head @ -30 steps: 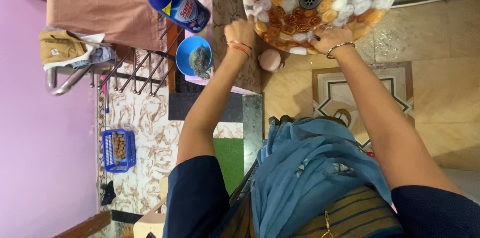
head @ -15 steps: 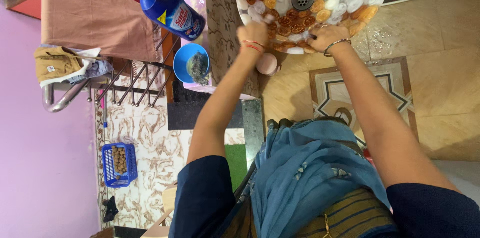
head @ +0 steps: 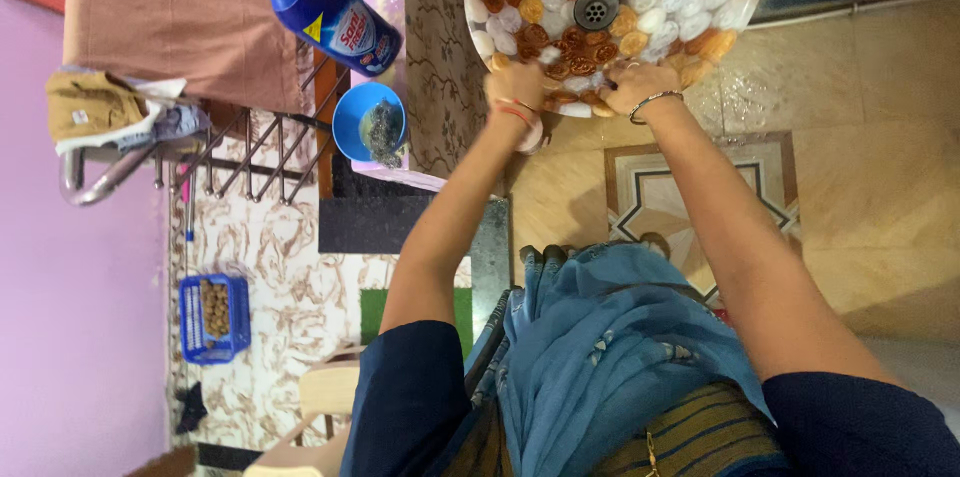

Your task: The person cleans a decorative sink basin by applying liquid cleaner, then scrubbing the surface with a toothbrush and a steel wool pad. They repeatedly dip the tools into a small bowl of water and continue scrubbing the basin's textured surface.

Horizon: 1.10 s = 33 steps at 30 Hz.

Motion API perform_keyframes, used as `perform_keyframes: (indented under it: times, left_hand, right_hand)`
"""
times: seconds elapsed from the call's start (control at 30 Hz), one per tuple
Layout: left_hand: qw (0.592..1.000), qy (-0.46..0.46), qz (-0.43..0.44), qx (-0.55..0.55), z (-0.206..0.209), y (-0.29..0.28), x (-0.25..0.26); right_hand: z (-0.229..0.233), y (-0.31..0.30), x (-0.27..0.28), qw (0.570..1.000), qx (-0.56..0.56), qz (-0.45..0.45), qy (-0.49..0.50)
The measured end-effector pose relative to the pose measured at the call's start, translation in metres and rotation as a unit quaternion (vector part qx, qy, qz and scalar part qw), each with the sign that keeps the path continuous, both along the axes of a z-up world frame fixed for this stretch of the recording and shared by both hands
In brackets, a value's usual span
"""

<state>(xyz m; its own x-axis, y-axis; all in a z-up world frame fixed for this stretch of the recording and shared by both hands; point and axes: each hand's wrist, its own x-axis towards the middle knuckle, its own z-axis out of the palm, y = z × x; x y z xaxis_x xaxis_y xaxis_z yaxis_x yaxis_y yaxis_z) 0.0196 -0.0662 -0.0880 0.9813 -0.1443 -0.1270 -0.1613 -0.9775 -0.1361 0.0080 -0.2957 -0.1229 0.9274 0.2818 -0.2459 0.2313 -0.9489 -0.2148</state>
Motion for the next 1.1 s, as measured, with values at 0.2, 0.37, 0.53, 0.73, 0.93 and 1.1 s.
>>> perform_keyframes:
  times: [0.2,0.37,0.53,0.73,0.93,1.1]
  left_hand:
    - [0.999,-0.022,-0.002,-0.029,-0.016,-0.037,-0.001]
    - [0.991,-0.057,0.114,-0.044,-0.013,-0.014,0.018]
    - [0.997,-0.020,0.036,-0.064,-0.039,-0.075,-0.009]
    - [0.988,-0.022,0.151,-0.032,-0.024,-0.049,0.004]
    - [0.988,-0.006,0.151,-0.043,-0.047,-0.088,0.008]
    - [0.992,0.001,0.120,-0.047,-0.057,-0.103,0.005]
  right_hand:
    - [0.007,-0.002,0.001,0.999,0.015,0.010,0.040]
    - [0.010,-0.004,-0.001,0.999,-0.009,0.019,0.047]
    - [-0.010,-0.009,0.003,0.998,-0.004,0.045,0.036]
    - [-0.013,-0.036,0.030,0.986,-0.012,0.122,0.110]
    - [0.002,-0.061,0.026,0.988,-0.080,0.110,0.080]
    - [-0.006,-0.062,0.021,0.993,-0.043,0.106,0.031]
